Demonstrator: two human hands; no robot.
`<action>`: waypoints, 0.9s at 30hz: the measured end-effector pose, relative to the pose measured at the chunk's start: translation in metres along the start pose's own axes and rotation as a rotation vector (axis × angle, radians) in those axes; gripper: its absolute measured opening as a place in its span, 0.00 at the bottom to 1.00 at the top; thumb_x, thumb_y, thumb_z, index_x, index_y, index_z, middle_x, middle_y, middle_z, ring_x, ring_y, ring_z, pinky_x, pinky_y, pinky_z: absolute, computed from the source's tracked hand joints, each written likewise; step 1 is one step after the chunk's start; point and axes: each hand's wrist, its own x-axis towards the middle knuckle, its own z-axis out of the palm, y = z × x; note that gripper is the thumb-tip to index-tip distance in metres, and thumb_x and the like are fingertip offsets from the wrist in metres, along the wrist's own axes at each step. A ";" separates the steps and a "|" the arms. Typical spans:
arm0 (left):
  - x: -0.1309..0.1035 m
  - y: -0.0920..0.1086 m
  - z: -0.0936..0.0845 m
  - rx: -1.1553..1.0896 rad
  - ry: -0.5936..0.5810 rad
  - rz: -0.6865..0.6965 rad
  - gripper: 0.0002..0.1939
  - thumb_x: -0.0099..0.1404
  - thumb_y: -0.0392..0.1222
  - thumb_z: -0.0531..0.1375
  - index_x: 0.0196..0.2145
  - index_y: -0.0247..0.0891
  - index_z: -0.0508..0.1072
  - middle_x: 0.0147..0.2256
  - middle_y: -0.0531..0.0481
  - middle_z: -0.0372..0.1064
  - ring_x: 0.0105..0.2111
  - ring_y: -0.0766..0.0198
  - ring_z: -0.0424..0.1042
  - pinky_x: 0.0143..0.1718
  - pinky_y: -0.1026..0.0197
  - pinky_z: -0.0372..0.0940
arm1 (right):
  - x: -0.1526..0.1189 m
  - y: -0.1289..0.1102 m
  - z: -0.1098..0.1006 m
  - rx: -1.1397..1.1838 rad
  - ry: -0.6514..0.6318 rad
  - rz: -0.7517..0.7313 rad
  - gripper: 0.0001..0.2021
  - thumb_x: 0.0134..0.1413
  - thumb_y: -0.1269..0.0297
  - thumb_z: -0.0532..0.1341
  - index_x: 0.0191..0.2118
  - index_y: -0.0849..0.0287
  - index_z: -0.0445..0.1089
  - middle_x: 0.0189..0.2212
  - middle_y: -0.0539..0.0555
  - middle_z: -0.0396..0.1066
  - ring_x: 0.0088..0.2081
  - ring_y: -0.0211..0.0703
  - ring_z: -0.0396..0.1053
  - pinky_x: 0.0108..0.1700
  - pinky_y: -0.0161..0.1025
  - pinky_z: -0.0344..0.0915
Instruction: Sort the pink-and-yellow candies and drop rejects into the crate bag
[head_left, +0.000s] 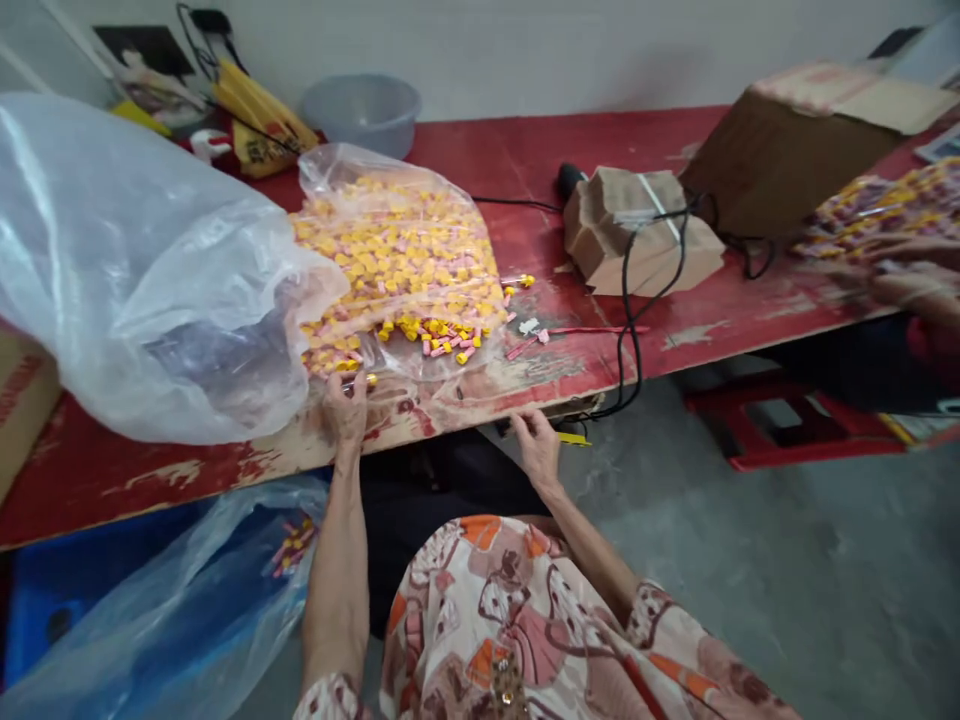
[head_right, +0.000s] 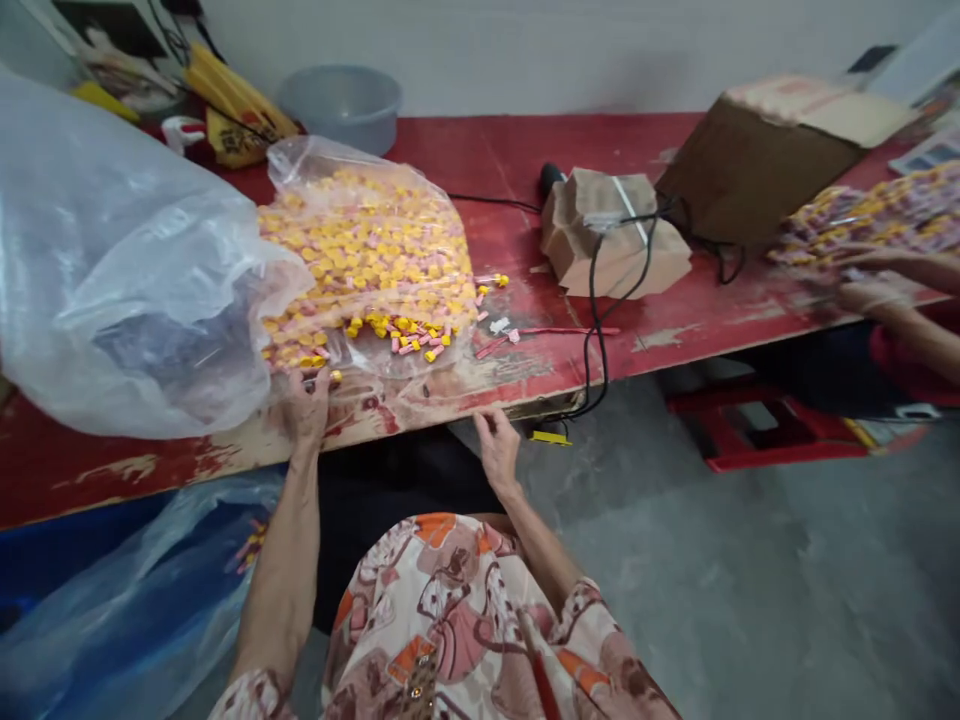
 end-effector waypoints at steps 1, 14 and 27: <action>0.001 0.001 -0.001 -0.002 -0.008 -0.006 0.09 0.73 0.49 0.63 0.39 0.46 0.69 0.39 0.46 0.79 0.42 0.50 0.81 0.52 0.48 0.81 | -0.007 0.008 -0.016 0.000 0.050 0.071 0.25 0.66 0.33 0.65 0.38 0.53 0.80 0.33 0.54 0.81 0.35 0.51 0.75 0.43 0.44 0.72; 0.008 0.017 -0.007 0.138 -0.023 -0.005 0.09 0.77 0.39 0.60 0.39 0.45 0.63 0.40 0.55 0.73 0.45 0.57 0.77 0.58 0.47 0.78 | -0.067 0.098 -0.078 0.104 0.358 0.579 0.29 0.54 0.27 0.63 0.31 0.52 0.70 0.24 0.51 0.73 0.24 0.39 0.60 0.31 0.40 0.60; 0.010 0.025 -0.008 0.259 0.065 -0.013 0.08 0.73 0.38 0.60 0.36 0.44 0.63 0.36 0.54 0.69 0.42 0.59 0.77 0.54 0.55 0.77 | -0.072 0.116 -0.067 -0.154 0.240 0.438 0.27 0.68 0.36 0.58 0.29 0.53 0.74 0.32 0.59 0.78 0.34 0.52 0.74 0.40 0.47 0.75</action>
